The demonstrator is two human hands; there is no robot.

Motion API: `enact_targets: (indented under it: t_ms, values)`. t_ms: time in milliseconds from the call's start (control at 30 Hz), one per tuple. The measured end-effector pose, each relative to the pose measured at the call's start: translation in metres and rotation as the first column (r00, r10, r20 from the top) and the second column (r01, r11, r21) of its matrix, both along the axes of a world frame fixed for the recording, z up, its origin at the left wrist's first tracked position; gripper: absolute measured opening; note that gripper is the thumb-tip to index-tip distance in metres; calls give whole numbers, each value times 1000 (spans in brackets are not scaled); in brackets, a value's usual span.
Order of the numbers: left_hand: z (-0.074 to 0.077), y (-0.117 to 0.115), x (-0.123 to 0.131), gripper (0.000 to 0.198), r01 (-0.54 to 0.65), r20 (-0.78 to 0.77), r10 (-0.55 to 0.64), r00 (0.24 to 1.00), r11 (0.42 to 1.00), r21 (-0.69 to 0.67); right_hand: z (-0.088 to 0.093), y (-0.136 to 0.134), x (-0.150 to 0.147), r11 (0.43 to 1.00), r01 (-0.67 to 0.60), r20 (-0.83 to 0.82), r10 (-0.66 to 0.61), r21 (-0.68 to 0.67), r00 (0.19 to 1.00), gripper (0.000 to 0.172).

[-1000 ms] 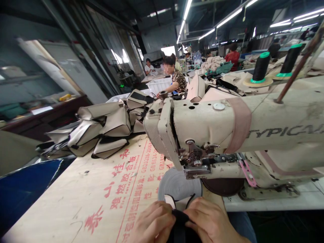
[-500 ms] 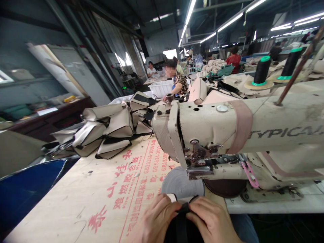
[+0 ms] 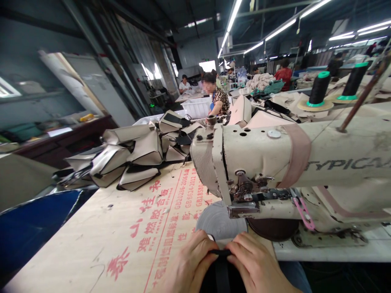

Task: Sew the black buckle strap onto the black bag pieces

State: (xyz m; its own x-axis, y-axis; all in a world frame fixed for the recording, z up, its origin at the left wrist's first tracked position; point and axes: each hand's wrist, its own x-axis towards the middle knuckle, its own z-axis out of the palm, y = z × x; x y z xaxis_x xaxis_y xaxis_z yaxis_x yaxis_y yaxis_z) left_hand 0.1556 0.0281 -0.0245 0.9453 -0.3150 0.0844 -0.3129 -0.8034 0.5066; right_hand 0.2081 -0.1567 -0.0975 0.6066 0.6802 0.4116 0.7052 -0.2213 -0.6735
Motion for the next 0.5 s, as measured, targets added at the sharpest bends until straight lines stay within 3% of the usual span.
enact_targets:
  t_ms: [267,500]
  values:
    - [7,-4,4,15,-82,-42,77,996,989,-124,18,3,1,999,-17,-250,27,41,968,18]
    - [16,-2,5,14,-82,-87,72,994,990,-111,6,8,1,991,77,-217,-52,108,975,23]
